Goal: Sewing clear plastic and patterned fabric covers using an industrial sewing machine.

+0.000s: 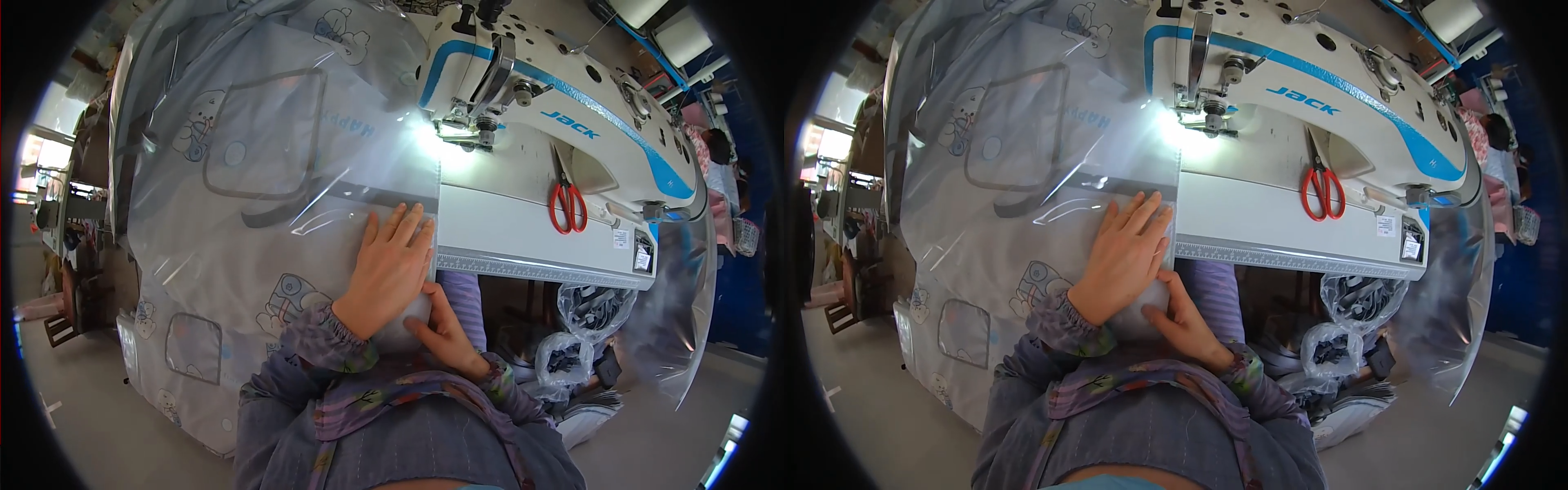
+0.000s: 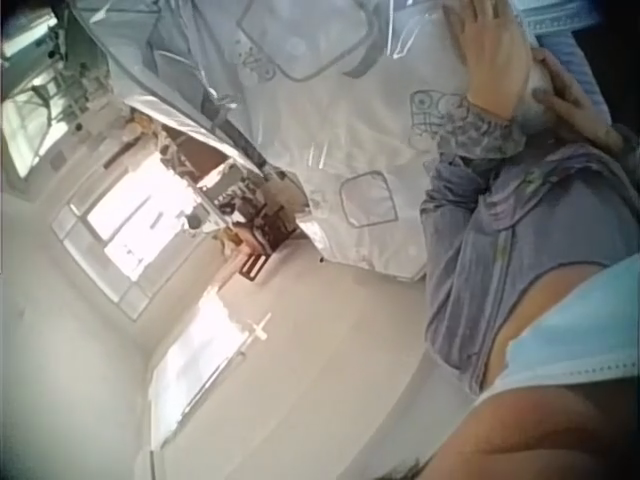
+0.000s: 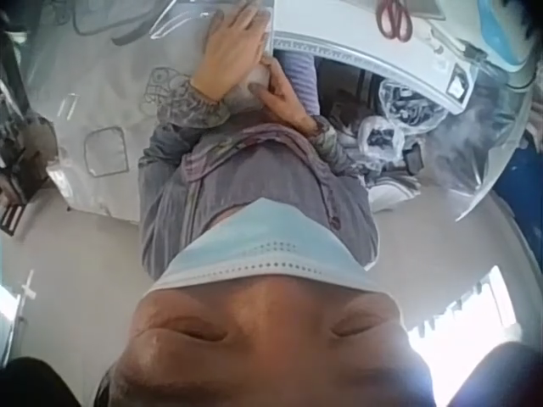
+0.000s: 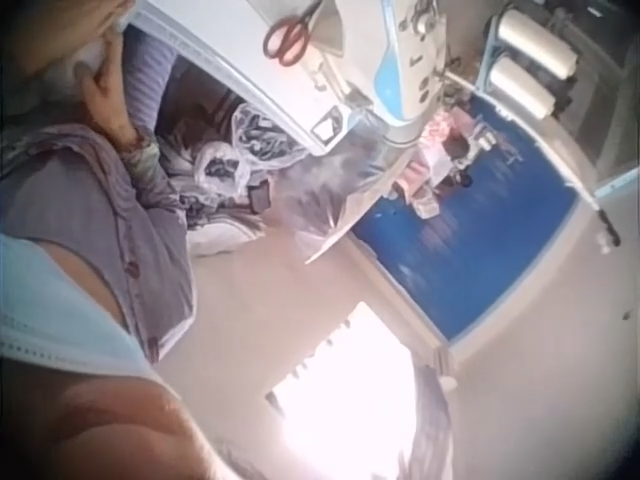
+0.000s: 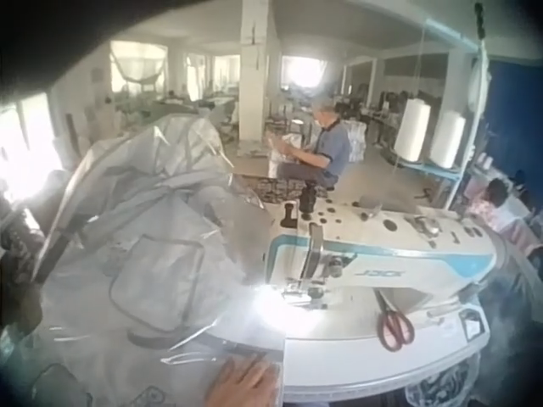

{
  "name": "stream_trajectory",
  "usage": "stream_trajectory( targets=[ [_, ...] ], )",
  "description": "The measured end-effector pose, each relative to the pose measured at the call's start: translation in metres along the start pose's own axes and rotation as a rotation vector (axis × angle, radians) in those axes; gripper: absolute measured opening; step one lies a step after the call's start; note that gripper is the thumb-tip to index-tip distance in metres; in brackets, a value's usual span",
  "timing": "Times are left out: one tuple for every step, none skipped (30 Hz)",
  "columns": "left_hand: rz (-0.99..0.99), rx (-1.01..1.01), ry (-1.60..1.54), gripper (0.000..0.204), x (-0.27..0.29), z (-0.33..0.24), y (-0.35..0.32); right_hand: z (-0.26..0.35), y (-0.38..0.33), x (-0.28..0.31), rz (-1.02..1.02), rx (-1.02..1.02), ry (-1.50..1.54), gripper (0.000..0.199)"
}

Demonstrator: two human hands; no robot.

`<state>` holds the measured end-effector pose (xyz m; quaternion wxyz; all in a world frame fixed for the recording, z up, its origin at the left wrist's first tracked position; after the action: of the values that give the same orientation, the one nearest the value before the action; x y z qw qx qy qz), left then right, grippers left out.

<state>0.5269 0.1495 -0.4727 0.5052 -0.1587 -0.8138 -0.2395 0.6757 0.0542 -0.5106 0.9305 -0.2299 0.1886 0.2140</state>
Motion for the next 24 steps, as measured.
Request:
stream_trajectory(
  targets=[
    [-0.005, 0.002, 0.005, 0.043, -0.001, 0.001, 0.003, 0.0, 0.003, 0.001, -0.003, 0.005, 0.01, 0.056],
    [-0.007, 0.003, 0.011, 0.043, -0.001, 0.002, 0.006, 0.001, 0.004, 0.001, -0.02, -0.007, 0.014, 0.057],
    [-0.01, 0.004, 0.014, 0.043, -0.002, 0.003, 0.009, 0.001, 0.007, 0.002, -0.018, 0.009, 0.043, 0.057],
    [-0.013, 0.005, 0.018, 0.044, -0.002, 0.004, 0.012, 0.002, 0.008, 0.002, -0.028, 0.009, 0.063, 0.056],
    [-0.017, 0.006, 0.023, 0.044, -0.003, 0.005, 0.014, 0.003, 0.01, 0.003, -0.038, 0.009, 0.082, 0.056],
    [-0.018, 0.003, 0.032, 0.044, -0.004, 0.006, 0.017, 0.003, 0.011, 0.003, -0.036, 0.022, 0.103, 0.057],
    [-0.02, 0.001, 0.041, 0.044, -0.004, 0.007, 0.02, 0.004, 0.013, 0.003, -0.033, 0.035, 0.123, 0.058],
    [-0.025, -0.002, 0.051, 0.044, -0.004, 0.008, 0.023, 0.004, 0.014, 0.003, -0.03, 0.048, 0.144, 0.06],
    [-0.027, -0.003, 0.058, 0.044, -0.005, 0.01, 0.025, 0.005, 0.016, 0.002, -0.043, 0.058, 0.122, 0.062],
    [-0.033, -0.005, 0.067, 0.044, -0.005, 0.011, 0.028, 0.005, 0.018, 0.001, -0.056, 0.069, 0.101, 0.065],
    [-0.039, -0.006, 0.075, 0.045, -0.005, 0.013, 0.031, 0.005, 0.021, 0.0, -0.074, 0.084, 0.07, 0.067],
    [-0.043, -0.007, 0.082, 0.045, -0.005, 0.014, 0.033, 0.005, 0.024, 0.0, -0.076, 0.101, 0.063, 0.069],
    [-0.046, -0.008, 0.088, 0.045, -0.006, 0.016, 0.036, 0.006, 0.027, -0.001, -0.084, 0.123, 0.047, 0.071],
    [-0.044, -0.006, 0.096, 0.046, -0.006, 0.018, 0.039, 0.007, 0.03, -0.001, -0.09, 0.151, 0.008, 0.072],
    [-0.053, -0.01, 0.096, 0.047, -0.007, 0.019, 0.042, 0.008, 0.033, 0.0, -0.087, 0.134, 0.063, 0.073],
    [-0.056, -0.011, 0.099, 0.047, -0.007, 0.021, 0.045, 0.01, 0.037, 0.0, -0.081, 0.123, 0.094, 0.074],
    [-0.059, -0.013, 0.102, 0.048, -0.008, 0.023, 0.048, 0.013, 0.04, 0.001, -0.074, 0.113, 0.126, 0.076],
    [-0.065, -0.015, 0.106, 0.048, -0.009, 0.025, 0.051, 0.015, 0.042, 0.002, -0.077, 0.119, 0.134, 0.076],
    [-0.072, -0.017, 0.11, 0.048, -0.01, 0.027, 0.054, 0.018, 0.045, 0.003, -0.08, 0.125, 0.142, 0.076],
    [-0.079, -0.019, 0.114, 0.049, -0.011, 0.029, 0.057, 0.021, 0.048, 0.003, -0.082, 0.131, 0.149, 0.076],
    [-0.088, -0.024, 0.119, 0.048, -0.012, 0.032, 0.061, 0.025, 0.051, 0.003, -0.079, 0.129, 0.174, 0.076],
    [-0.096, -0.029, 0.124, 0.048, -0.012, 0.035, 0.064, 0.028, 0.053, 0.003, -0.077, 0.128, 0.198, 0.076],
    [-0.105, -0.034, 0.128, 0.048, -0.013, 0.037, 0.069, 0.032, 0.057, 0.003, -0.061, 0.157, 0.225, 0.075],
    [-0.096, -0.036, 0.118, 0.048, -0.013, 0.04, 0.074, 0.035, 0.061, 0.003, -0.082, 0.139, 0.228, 0.075]
  ],
)
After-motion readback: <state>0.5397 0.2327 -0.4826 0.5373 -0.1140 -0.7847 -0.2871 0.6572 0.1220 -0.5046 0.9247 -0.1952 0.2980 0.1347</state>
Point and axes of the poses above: each hand's wrist, its own y-axis towards the middle knuckle, its own x-axis out of the back of the hand, z = x × y, the point moved 1 cm from there along y, towards the middle knuckle, and after that the axes turned 5 degrees about -x, right-handed, at the moved point
